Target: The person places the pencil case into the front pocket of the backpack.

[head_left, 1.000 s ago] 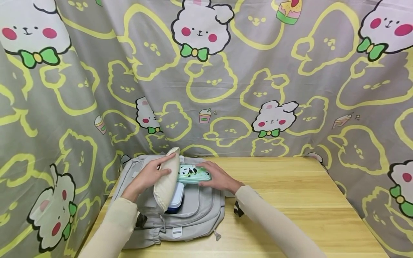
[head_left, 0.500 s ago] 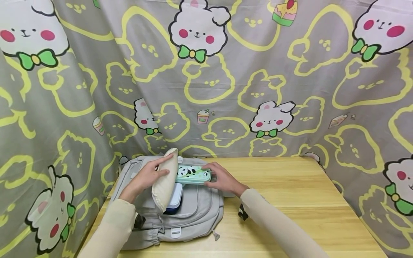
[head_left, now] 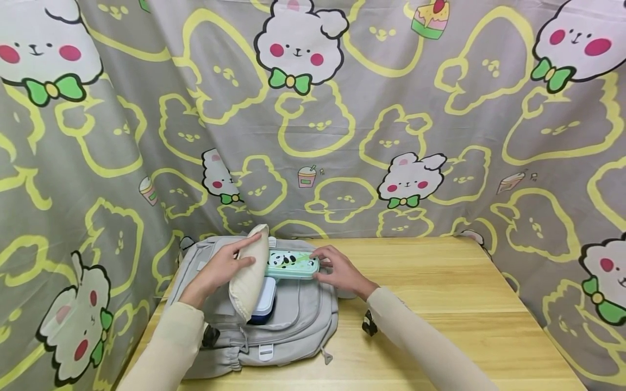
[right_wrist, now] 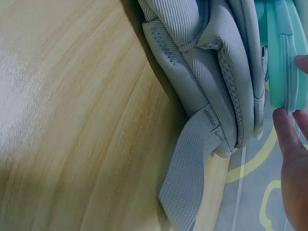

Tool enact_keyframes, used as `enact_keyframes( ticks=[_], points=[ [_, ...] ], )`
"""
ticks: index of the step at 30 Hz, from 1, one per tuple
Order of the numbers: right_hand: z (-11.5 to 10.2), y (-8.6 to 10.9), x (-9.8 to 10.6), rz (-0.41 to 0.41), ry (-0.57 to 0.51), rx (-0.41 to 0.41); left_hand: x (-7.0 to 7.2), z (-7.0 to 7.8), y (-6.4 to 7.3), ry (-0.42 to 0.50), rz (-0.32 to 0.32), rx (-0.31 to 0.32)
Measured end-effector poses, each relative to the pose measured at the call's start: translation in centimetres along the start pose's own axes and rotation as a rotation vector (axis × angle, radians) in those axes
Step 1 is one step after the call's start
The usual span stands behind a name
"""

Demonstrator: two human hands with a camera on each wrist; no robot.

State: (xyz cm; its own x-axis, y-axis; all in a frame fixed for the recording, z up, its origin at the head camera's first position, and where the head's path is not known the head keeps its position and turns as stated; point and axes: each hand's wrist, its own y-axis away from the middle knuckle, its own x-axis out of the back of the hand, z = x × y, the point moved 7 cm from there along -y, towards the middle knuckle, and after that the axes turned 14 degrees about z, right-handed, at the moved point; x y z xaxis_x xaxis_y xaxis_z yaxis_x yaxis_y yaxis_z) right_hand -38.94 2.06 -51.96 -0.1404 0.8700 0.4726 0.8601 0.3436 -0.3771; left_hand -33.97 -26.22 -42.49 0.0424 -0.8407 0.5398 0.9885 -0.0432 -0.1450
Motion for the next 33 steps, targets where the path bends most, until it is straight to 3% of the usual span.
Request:
enact_keyframes(
  ticks=[18, 33],
  points=[
    [-0.8, -0.9, -1.0, -0.001, -0.081, 0.018, 0.3, -0.5, -0.2, 0.035, 0.035, -0.018],
    [-2.5, -1.9, -2.5, 0.018, -0.062, 0.045, 0.2, -2.2, 0.0, 0.159, 0.026, 0.038]
  ],
)
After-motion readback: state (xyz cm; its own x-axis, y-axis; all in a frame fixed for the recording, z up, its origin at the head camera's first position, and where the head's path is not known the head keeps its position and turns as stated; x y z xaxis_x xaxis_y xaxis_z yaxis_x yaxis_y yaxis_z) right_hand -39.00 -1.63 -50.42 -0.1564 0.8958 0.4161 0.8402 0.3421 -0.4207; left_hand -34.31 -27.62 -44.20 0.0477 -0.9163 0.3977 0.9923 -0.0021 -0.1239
